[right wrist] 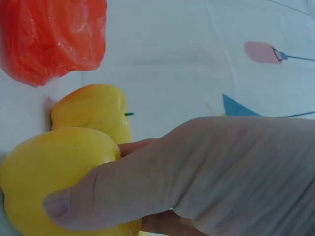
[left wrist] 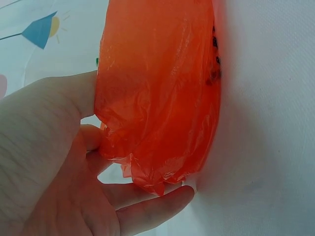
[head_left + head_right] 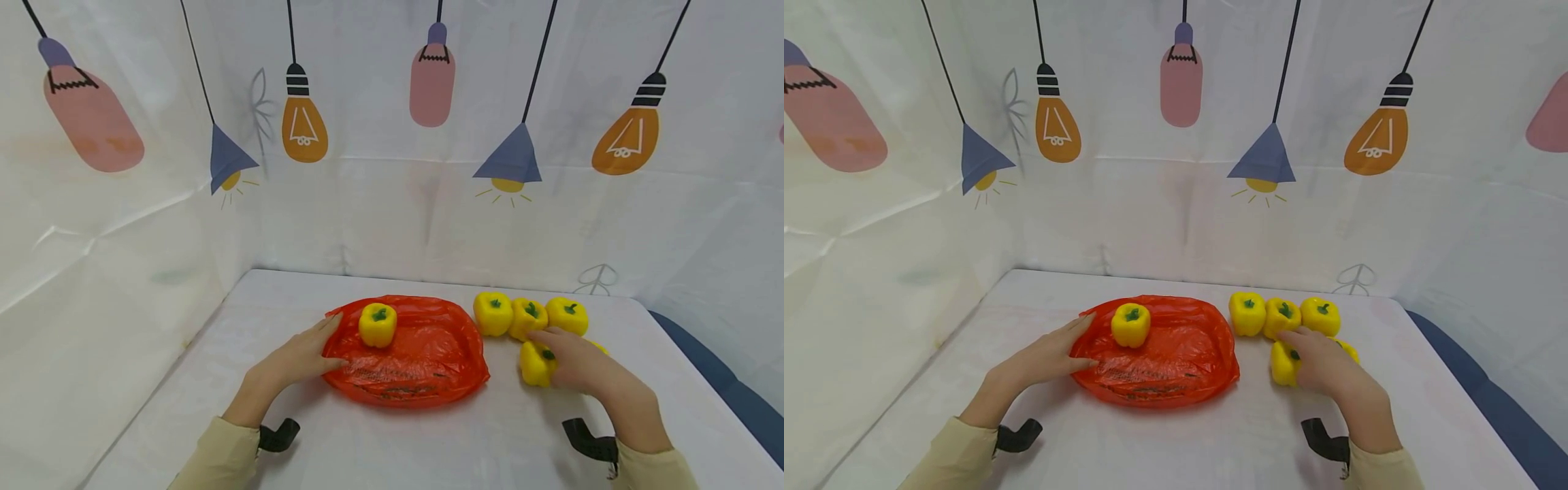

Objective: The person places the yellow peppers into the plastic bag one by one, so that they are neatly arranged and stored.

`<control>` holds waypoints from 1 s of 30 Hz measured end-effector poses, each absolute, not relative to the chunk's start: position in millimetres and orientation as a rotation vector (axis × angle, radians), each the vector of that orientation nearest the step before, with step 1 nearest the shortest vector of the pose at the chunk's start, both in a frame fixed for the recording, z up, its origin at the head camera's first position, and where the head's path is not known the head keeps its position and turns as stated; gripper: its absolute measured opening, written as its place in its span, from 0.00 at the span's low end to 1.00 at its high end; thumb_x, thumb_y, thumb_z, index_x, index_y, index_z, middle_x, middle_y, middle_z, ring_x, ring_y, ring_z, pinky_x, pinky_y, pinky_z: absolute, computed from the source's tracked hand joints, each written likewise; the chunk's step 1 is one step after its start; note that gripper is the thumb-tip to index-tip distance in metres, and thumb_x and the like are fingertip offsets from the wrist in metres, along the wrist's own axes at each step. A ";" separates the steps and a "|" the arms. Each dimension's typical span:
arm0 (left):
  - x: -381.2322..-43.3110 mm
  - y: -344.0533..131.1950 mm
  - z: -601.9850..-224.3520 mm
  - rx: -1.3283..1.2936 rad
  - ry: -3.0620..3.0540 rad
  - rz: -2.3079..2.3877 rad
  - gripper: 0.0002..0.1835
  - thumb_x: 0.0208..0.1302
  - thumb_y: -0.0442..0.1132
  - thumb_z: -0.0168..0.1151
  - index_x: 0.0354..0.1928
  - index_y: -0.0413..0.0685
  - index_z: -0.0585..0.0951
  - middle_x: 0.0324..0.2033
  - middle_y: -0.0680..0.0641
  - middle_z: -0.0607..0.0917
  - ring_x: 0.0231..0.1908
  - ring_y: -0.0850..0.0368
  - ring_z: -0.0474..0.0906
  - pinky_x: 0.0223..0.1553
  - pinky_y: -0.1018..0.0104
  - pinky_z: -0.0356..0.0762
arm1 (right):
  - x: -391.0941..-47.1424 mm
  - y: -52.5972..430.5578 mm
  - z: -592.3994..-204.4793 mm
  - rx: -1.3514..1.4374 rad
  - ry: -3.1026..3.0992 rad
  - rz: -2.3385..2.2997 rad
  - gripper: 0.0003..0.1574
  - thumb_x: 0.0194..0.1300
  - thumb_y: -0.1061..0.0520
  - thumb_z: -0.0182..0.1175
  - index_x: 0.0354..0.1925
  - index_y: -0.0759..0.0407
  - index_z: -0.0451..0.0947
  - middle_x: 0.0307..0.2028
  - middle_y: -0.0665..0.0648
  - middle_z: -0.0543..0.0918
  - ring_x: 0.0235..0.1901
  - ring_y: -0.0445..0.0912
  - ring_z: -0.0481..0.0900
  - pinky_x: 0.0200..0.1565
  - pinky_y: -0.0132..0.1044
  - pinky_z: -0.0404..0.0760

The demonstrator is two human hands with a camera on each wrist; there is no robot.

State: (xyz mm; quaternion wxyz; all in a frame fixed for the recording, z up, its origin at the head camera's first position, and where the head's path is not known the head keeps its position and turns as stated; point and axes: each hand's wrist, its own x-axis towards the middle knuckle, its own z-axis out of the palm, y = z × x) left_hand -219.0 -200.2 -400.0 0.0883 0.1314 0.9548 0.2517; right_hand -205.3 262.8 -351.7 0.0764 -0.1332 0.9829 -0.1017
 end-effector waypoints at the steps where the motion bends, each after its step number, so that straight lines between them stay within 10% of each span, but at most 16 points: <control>1: -218.9 -200.2 -399.9 0.392 2.842 0.749 0.49 0.63 0.56 0.65 0.79 0.53 0.52 0.78 0.41 0.56 0.74 0.35 0.58 0.70 0.33 0.60 | -205.6 263.1 -352.5 -0.406 2.951 -0.309 0.42 0.46 0.68 0.68 0.63 0.62 0.74 0.61 0.73 0.74 0.51 0.61 0.76 0.55 0.65 0.76; 30: -218.6 -197.8 -399.9 0.390 2.840 0.755 0.46 0.64 0.51 0.64 0.79 0.53 0.52 0.78 0.46 0.56 0.75 0.39 0.56 0.70 0.35 0.60 | -207.7 228.7 -345.1 -0.597 3.119 -0.559 0.42 0.49 0.61 0.65 0.66 0.52 0.73 0.64 0.63 0.73 0.59 0.60 0.71 0.52 0.61 0.81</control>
